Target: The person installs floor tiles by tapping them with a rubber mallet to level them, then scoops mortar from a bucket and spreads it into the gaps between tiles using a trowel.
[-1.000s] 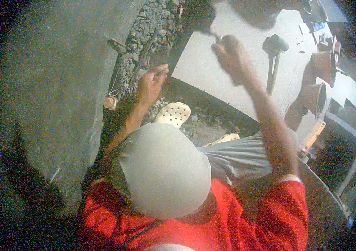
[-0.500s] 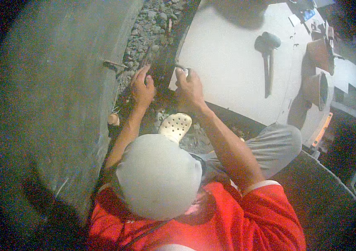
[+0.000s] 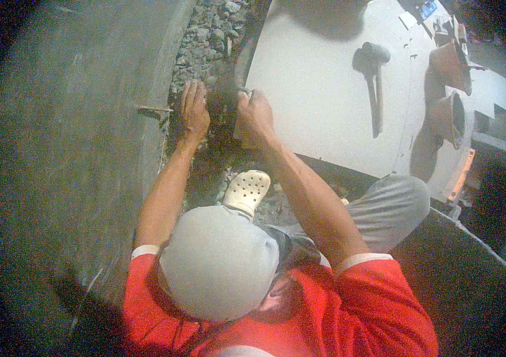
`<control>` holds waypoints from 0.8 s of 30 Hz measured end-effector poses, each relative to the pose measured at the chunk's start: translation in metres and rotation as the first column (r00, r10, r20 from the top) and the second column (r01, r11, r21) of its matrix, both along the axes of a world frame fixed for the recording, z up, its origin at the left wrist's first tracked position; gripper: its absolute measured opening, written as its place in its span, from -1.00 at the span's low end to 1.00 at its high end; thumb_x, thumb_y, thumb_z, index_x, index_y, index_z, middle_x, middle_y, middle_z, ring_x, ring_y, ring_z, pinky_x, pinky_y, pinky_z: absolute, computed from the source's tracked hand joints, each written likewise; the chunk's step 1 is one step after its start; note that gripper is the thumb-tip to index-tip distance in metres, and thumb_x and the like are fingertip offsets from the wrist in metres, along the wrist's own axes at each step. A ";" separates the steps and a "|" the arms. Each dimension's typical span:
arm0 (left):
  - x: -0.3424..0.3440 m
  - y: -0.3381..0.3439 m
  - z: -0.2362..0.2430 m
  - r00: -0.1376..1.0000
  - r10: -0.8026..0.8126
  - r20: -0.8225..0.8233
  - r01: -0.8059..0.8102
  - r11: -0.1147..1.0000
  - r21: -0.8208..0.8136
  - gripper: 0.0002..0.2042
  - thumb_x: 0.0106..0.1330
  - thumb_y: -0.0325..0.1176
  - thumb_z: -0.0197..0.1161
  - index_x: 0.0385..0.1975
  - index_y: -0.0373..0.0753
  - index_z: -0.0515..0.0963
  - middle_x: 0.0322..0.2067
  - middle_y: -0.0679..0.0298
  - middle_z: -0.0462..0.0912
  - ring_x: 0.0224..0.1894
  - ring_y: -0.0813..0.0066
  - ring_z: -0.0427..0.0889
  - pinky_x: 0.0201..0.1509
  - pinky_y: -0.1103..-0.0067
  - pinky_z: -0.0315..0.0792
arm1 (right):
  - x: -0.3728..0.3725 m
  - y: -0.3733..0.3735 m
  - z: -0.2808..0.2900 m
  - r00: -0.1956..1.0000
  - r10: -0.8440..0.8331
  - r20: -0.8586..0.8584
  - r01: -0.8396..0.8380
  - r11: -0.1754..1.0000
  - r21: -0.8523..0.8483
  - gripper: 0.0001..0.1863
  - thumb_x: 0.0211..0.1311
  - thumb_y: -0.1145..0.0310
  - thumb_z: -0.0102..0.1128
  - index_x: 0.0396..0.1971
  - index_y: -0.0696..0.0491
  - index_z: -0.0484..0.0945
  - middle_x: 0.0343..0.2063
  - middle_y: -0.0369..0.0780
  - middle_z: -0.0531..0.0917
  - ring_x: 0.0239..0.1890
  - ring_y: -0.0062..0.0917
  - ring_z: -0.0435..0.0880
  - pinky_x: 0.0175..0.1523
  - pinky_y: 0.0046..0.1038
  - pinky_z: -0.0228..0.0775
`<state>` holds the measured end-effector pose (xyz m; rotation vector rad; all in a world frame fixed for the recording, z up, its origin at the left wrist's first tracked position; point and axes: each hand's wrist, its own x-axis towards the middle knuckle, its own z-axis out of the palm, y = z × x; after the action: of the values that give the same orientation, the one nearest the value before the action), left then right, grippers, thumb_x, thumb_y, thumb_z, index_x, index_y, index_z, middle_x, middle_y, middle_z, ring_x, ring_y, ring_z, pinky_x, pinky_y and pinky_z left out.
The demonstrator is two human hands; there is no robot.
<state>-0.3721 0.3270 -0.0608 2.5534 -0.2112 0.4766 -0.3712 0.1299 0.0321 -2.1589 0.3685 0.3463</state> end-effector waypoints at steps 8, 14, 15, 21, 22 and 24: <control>-0.004 0.003 0.003 0.996 0.037 -0.081 -0.037 0.999 -0.002 -0.44 0.40 -0.54 0.09 0.43 -0.38 0.28 0.46 -0.04 0.25 0.56 0.01 0.11 0.61 0.21 0.07 | 0.028 -0.024 0.000 0.999 -0.033 -0.001 0.033 0.992 0.126 -0.50 0.50 0.00 0.11 -0.10 0.24 0.42 -0.37 -0.11 0.59 -0.51 -0.45 0.64 -0.56 -0.36 0.59; 0.000 0.001 0.003 0.991 0.046 -0.122 -0.044 0.999 0.014 -0.47 0.48 -0.42 0.04 0.43 -0.44 0.27 0.47 -0.06 0.23 0.56 0.01 0.09 0.61 0.22 0.06 | 0.046 -0.031 -0.011 0.995 0.006 0.100 -0.003 1.000 -0.031 -0.48 0.50 -0.01 0.06 -0.14 0.27 0.50 -0.40 -0.04 0.62 -0.41 -0.37 0.67 -0.38 -0.27 0.55; 0.000 0.001 0.002 0.994 0.042 -0.097 -0.041 0.999 0.008 -0.47 0.48 -0.43 0.04 0.43 -0.45 0.27 0.47 -0.07 0.23 0.56 0.00 0.09 0.61 0.22 0.05 | 0.050 -0.032 -0.011 0.993 0.013 0.118 -0.004 0.997 -0.075 -0.47 0.49 -0.01 0.06 -0.16 0.29 0.51 -0.40 -0.02 0.63 -0.38 -0.35 0.67 -0.32 -0.24 0.54; 0.000 0.001 -0.010 0.997 0.045 -0.060 -0.045 0.999 0.001 -0.46 0.46 -0.43 0.05 0.42 -0.46 0.27 0.47 -0.09 0.23 0.55 -0.02 0.11 0.61 0.20 0.06 | 0.091 -0.037 -0.001 0.997 0.071 0.020 -0.069 0.993 -0.098 -0.40 0.48 -0.04 0.03 -0.12 0.35 0.56 -0.21 0.19 0.66 -0.09 -0.01 0.66 0.03 -0.08 0.49; 0.001 0.001 -0.012 0.998 0.046 -0.034 -0.046 0.999 0.004 -0.45 0.45 -0.42 0.06 0.42 -0.45 0.27 0.46 -0.08 0.24 0.55 -0.03 0.12 0.61 0.20 0.06 | 0.099 -0.038 0.001 0.996 0.093 0.017 -0.092 0.994 -0.062 -0.39 0.49 -0.04 0.01 -0.09 0.34 0.57 -0.13 0.26 0.66 0.01 0.13 0.66 0.11 -0.04 0.47; 0.004 0.002 -0.016 0.999 0.042 -0.011 -0.042 0.999 0.008 -0.44 0.43 -0.42 0.09 0.42 -0.44 0.28 0.46 -0.08 0.25 0.54 -0.04 0.14 0.60 0.19 0.07 | 0.107 -0.037 0.003 0.985 0.157 0.074 -0.152 0.985 -0.077 -0.48 0.48 0.00 0.07 -0.27 0.29 0.53 -0.45 -0.05 0.63 -0.45 -0.38 0.63 -0.30 -0.23 0.52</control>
<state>-0.3676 0.3287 -0.0772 2.5721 -0.1560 0.4775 -0.2645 0.0928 0.0347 -2.2705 0.1707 0.3374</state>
